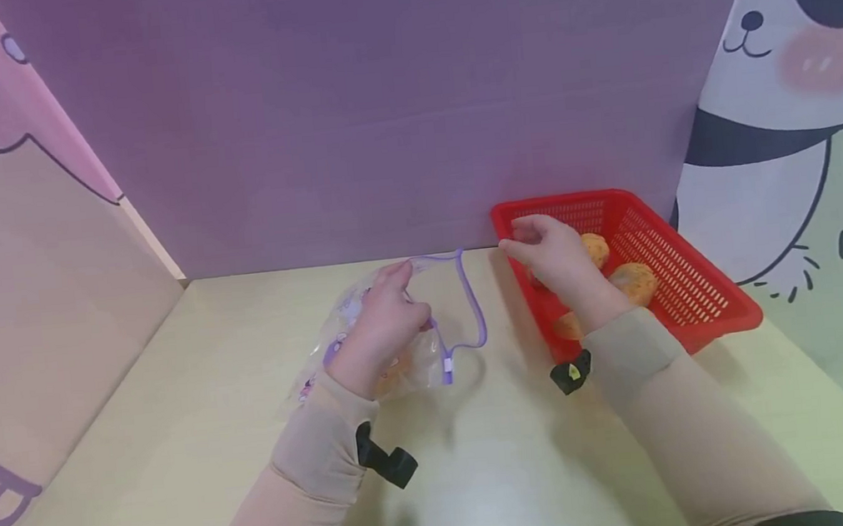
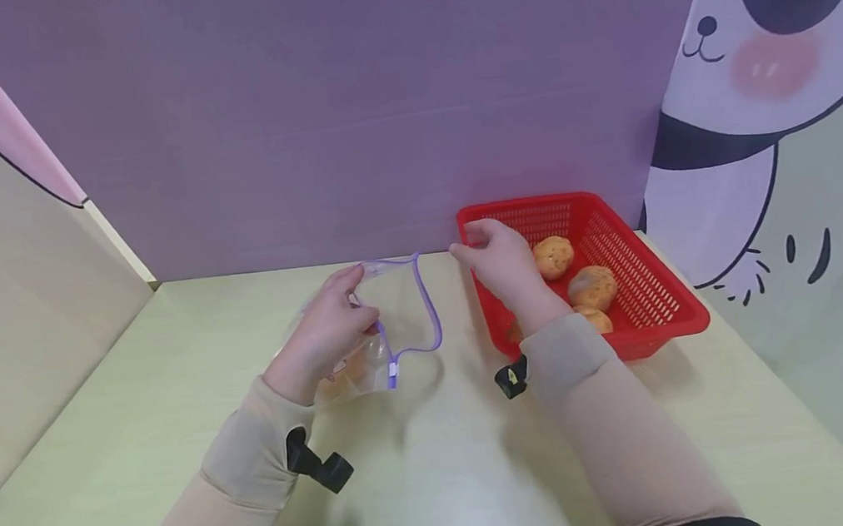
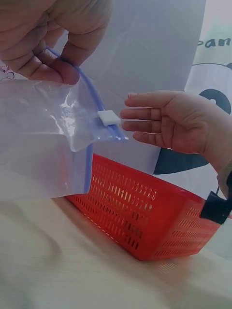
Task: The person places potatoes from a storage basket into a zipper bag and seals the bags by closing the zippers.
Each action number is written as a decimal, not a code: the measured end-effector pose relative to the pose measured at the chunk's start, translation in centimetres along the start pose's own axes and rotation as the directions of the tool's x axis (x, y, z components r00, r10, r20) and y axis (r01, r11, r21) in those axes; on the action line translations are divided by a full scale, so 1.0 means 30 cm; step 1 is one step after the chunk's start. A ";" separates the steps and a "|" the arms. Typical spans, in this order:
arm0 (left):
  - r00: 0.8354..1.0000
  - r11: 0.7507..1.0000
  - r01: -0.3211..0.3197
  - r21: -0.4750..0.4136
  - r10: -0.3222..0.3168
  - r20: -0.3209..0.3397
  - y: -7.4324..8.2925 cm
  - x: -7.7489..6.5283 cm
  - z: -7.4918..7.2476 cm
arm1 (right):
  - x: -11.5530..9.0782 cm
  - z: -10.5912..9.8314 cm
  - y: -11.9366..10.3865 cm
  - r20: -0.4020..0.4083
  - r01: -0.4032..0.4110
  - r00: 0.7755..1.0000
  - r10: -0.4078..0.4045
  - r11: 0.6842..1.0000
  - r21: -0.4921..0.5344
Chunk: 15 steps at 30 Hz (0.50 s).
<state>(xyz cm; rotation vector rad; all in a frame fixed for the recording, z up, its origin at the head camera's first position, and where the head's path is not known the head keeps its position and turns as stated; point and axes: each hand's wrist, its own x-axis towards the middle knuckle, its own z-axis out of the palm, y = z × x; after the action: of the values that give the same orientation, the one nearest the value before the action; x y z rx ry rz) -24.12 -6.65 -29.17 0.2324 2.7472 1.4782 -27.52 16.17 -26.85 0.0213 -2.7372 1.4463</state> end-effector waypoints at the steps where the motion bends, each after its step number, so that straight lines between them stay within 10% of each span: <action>1: 1.000 1.000 -0.002 0.004 0.002 -0.002 -0.001 -0.001 0.001 | 0.011 -0.014 0.000 -0.020 -0.021 1.000 0.021 1.000 0.004; 15: 1.000 1.000 0.006 0.000 -0.006 0.004 -0.005 -0.036 0.014 | 0.136 -0.169 0.050 -0.088 -0.043 0.995 0.047 0.998 0.050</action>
<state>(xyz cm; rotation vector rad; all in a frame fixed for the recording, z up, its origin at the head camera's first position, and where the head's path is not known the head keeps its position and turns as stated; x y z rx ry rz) -23.03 -6.53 -29.59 0.2269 2.7421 1.4751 -31.48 21.26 -25.04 -0.1007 -2.6485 1.4860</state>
